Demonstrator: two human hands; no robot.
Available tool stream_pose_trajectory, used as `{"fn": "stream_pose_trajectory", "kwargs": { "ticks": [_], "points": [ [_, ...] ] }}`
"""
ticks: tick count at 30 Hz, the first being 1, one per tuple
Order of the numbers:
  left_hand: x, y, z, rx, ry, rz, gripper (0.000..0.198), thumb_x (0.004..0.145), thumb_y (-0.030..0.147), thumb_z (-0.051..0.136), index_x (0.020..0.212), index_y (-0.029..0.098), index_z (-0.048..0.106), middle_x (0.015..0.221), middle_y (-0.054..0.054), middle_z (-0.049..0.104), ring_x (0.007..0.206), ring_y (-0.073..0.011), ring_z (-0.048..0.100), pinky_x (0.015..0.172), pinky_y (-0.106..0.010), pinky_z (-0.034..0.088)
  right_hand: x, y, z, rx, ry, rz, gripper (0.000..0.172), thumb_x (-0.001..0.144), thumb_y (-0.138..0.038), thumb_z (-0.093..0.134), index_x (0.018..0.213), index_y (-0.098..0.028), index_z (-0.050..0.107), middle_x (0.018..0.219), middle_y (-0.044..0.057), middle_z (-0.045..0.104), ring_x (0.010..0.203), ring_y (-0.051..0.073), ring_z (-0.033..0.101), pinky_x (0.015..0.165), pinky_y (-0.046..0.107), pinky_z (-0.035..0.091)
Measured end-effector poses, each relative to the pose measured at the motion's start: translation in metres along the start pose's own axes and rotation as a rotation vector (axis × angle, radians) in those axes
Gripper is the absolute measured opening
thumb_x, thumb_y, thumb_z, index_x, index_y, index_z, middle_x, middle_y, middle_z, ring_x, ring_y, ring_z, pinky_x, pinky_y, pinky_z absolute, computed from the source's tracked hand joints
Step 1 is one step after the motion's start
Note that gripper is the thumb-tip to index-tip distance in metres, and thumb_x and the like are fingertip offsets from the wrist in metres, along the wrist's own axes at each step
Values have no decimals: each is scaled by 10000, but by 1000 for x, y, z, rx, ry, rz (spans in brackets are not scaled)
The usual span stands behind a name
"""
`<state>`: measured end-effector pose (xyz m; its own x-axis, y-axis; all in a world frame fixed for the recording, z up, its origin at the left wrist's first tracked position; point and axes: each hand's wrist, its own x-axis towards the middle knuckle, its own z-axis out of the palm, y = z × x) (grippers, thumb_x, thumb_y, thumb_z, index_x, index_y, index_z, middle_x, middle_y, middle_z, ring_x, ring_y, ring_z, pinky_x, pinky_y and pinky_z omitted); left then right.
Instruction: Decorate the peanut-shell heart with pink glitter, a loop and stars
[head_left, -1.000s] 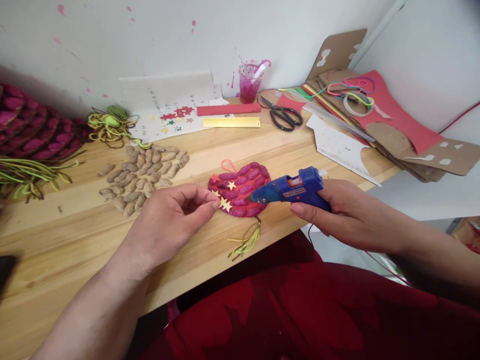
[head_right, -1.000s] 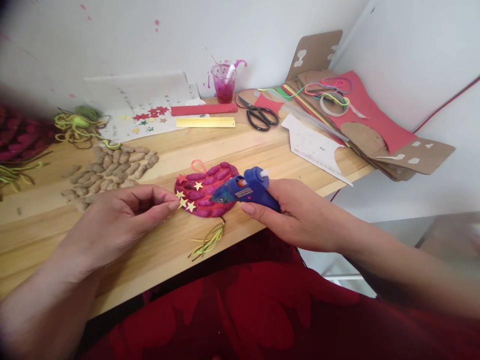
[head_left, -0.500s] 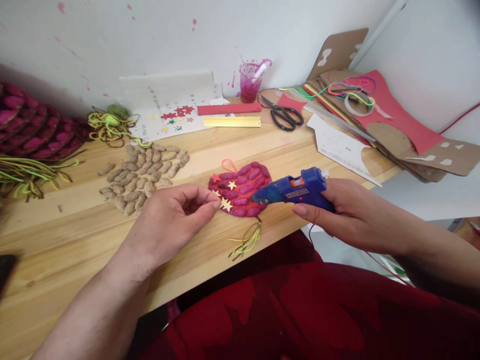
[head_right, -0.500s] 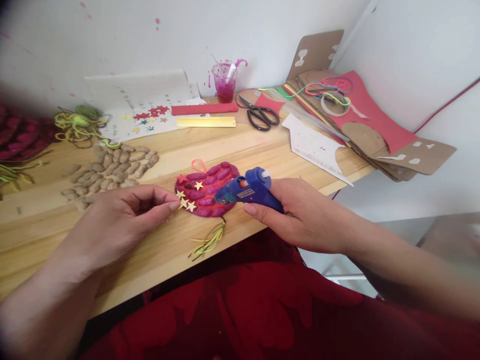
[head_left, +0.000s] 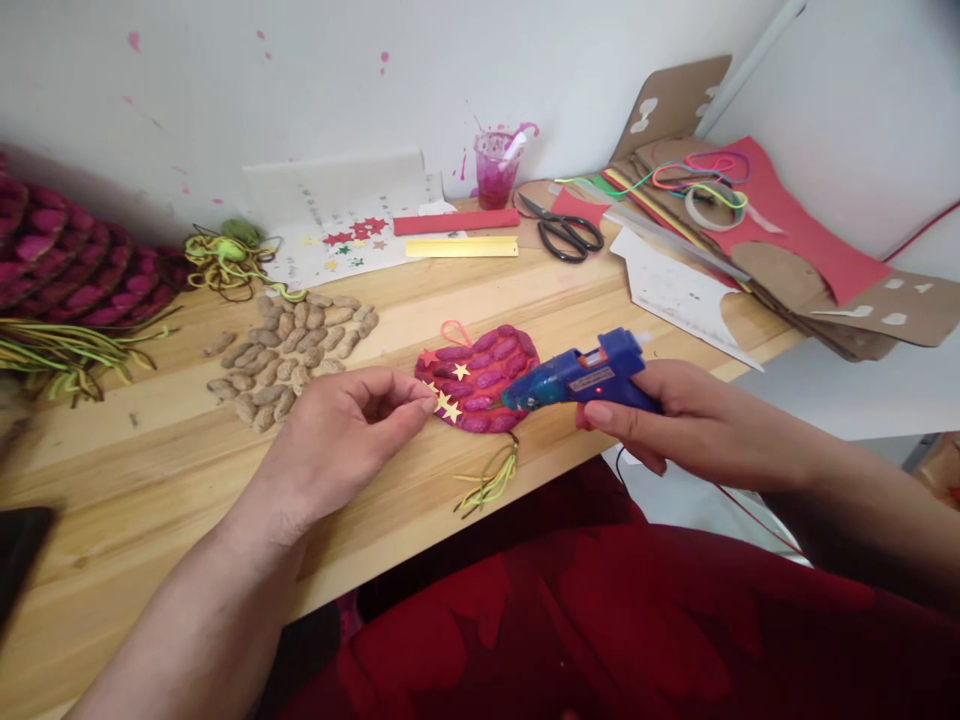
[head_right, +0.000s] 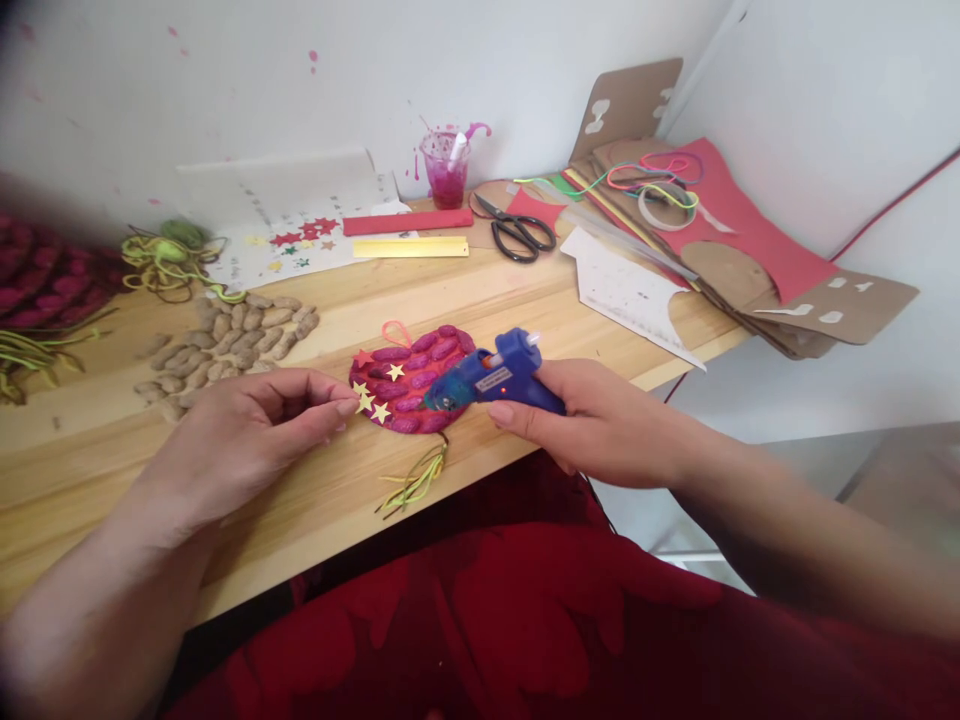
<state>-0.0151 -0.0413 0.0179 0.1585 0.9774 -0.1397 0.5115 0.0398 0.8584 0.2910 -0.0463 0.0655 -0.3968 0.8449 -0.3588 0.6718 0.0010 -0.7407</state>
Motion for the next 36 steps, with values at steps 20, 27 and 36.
{"fn": "stream_pose_trajectory", "kwargs": {
  "ticks": [20,27,36],
  "points": [
    [8,40,35,251,25,94,101,777,241,687,711,212,758,490,62,546,435,-86,411,491,-227,386,41,19,39,1032,129,-31,418,838,-578,746,832,-216,539,471,-73,523,326,63,352,307,188,201],
    [5,41,40,391,90,115,112,804,254,665,731,213,739,528,49,573,465,-102,459,525,-245,399,37,24,40,1008,92,-33,391,909,-588,660,863,-213,561,418,-64,498,329,72,330,327,188,207],
    [4,36,43,479,98,175,83,807,223,649,744,218,702,638,14,643,569,-139,558,562,-271,405,37,26,39,1000,71,-43,396,917,-599,648,847,-226,536,418,-59,493,332,82,315,341,215,190]
  ]
}}
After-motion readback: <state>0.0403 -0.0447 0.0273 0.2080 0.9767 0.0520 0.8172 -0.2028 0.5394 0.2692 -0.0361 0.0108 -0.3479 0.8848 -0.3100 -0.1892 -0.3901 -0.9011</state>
